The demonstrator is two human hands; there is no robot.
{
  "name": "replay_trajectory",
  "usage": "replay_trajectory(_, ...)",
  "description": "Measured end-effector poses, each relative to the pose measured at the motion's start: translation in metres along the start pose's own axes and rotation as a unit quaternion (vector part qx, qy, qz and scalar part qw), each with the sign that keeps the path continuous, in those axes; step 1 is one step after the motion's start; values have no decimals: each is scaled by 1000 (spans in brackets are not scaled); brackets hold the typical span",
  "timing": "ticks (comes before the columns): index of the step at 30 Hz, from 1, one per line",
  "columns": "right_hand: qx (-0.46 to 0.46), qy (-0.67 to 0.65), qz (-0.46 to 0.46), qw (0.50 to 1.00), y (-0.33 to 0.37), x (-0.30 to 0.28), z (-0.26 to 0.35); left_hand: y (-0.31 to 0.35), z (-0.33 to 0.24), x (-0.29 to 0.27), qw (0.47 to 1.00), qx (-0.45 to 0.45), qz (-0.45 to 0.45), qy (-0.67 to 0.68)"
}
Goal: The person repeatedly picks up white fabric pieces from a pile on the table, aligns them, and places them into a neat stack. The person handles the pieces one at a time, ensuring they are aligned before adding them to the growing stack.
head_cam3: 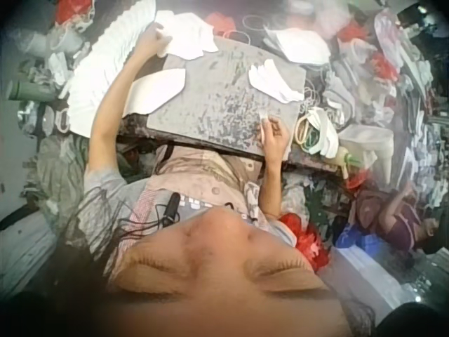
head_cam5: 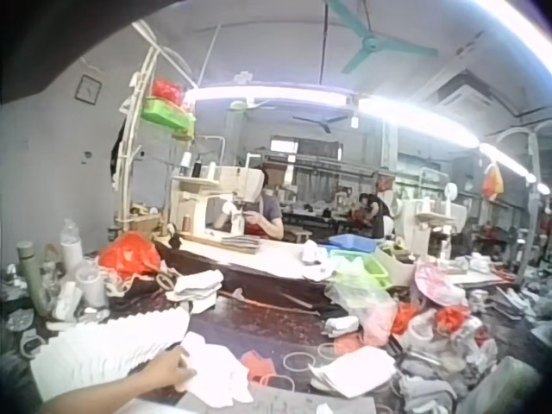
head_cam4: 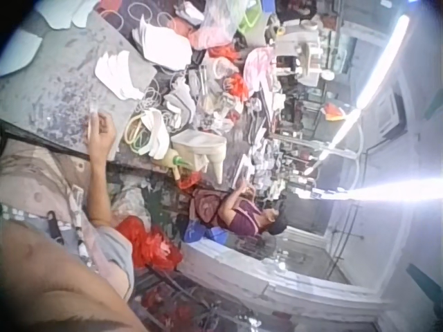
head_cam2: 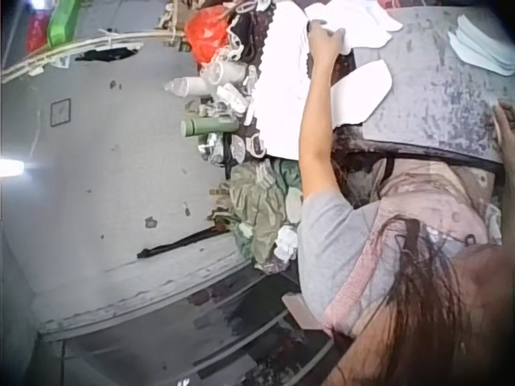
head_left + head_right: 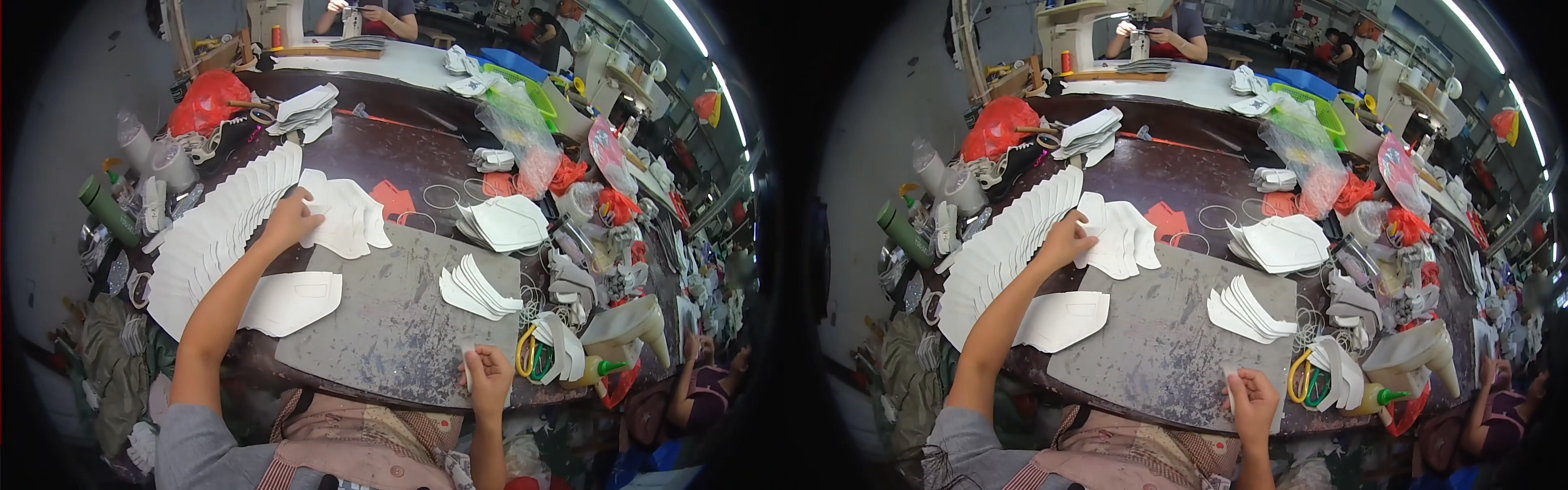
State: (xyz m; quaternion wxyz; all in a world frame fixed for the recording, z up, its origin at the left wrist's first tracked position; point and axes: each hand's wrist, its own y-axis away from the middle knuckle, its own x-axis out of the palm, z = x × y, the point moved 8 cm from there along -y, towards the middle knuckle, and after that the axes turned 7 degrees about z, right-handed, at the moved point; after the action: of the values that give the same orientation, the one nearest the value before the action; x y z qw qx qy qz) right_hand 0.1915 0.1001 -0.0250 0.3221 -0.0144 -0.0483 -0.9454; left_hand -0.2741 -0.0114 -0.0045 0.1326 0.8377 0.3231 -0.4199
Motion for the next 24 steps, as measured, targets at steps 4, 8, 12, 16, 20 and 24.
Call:
replay_trajectory(4,-9,-24,-16,1000,3,-7,2,5,7,-2,997,67,-46,5)
replay_trajectory(8,11,-14,31,999,-4,4,-1,16,-10,-28,989,37,-133,-48)
replay_trajectory(12,8,-28,-14,999,4,-5,-3,88,-80,-103,951,88,-294,38)
replay_trajectory(16,-14,-36,-56,998,4,-16,-3,165,-170,-79,893,351,-266,-95)
replay_trajectory(20,-32,-126,-90,987,-5,-32,-2,216,-175,27,838,524,-21,-150)
replay_trajectory(24,69,-16,-13,997,11,-35,35,233,-148,67,857,481,83,-164)
